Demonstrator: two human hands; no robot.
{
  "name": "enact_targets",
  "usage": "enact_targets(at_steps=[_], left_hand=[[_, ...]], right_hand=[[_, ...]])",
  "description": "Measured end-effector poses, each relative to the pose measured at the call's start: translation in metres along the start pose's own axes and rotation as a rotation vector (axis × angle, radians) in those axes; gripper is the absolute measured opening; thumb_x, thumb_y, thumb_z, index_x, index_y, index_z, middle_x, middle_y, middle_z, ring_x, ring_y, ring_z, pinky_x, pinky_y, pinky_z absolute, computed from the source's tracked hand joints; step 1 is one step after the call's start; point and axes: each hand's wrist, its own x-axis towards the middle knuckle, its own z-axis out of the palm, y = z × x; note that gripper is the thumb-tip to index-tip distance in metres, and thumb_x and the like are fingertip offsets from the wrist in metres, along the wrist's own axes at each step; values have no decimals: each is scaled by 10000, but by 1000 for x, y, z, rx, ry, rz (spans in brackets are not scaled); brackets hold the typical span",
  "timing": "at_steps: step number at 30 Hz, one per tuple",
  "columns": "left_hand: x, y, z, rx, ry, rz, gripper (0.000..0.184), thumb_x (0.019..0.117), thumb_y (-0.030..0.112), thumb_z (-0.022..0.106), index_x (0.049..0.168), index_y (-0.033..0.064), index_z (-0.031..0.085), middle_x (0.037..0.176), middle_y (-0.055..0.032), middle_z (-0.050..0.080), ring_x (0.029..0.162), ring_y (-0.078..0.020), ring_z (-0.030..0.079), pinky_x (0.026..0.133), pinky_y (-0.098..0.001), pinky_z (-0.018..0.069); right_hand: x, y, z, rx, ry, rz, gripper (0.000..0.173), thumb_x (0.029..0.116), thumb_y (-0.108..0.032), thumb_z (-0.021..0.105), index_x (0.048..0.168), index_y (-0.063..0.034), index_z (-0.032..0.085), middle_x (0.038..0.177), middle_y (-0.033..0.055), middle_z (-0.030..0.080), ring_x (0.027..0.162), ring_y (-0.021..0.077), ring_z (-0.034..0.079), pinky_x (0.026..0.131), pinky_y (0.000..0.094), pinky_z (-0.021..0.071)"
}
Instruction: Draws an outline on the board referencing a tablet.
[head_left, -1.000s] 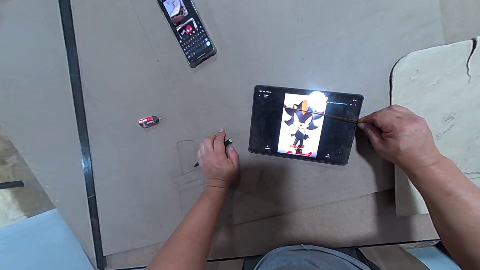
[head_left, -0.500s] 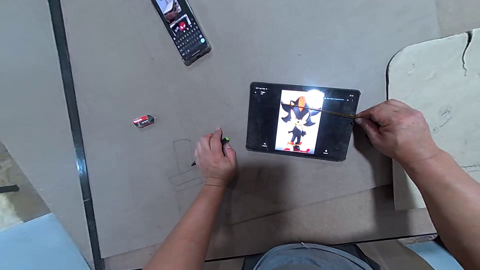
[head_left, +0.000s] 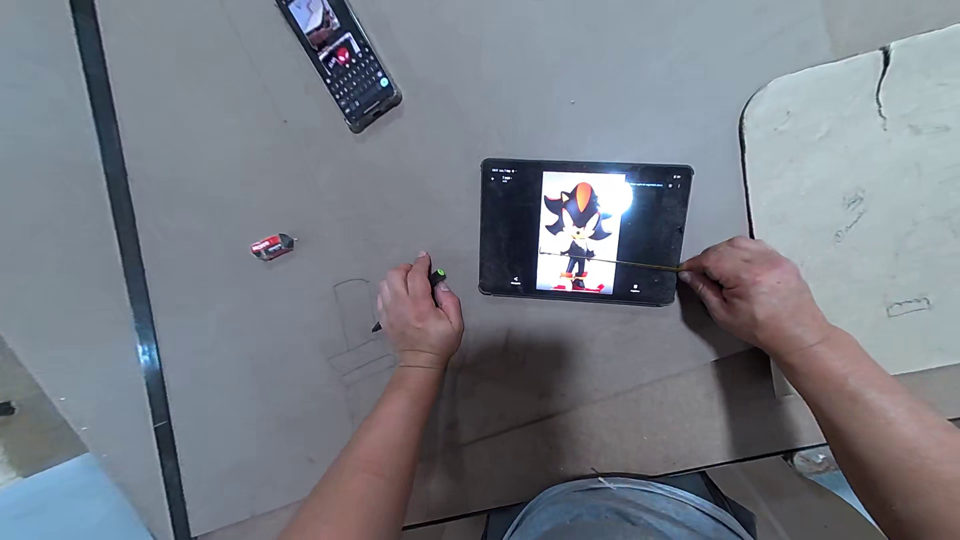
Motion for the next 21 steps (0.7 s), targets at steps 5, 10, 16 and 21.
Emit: enact_targets(at_steps=[5,10,16,21], left_hand=[[-1,-1,2,2,-5,-7,527,1014,339,376,1425,81,581,1258,-217,626,1159,-392,604,935,-542,490],[-1,-2,1,-2,-4,-1,513,1013,328,388,1412,73,586,1256,-217,626,1154,-394,605,924,-545,498],[0,-1,0,-4,-10,-12,512,1013,328,389,1414,79,586,1248,-207,627,1146,-384,606,923,-535,497],[0,-1,0,3,-7,-11,511,1010,327,396,1418,84,585,1247,-208,628,1148,-381,604,918,-530,499]], right_hand=[[-3,0,2,-7,6,1,253,1055,-246,543,1031,-97,746,974,90,744,1007,279,695,916,446,537],[-2,-1,2,1,22,9,245,1053,-242,559,1020,-91,748,971,87,745,1008,273,695,920,445,542],[-2,0,2,1,15,4,245,1053,-244,561,1024,-85,745,968,92,743,998,275,696,913,446,539],[-2,0,2,2,20,2,236,1050,-234,567,1018,-87,748,969,91,745,995,270,697,916,436,543]])
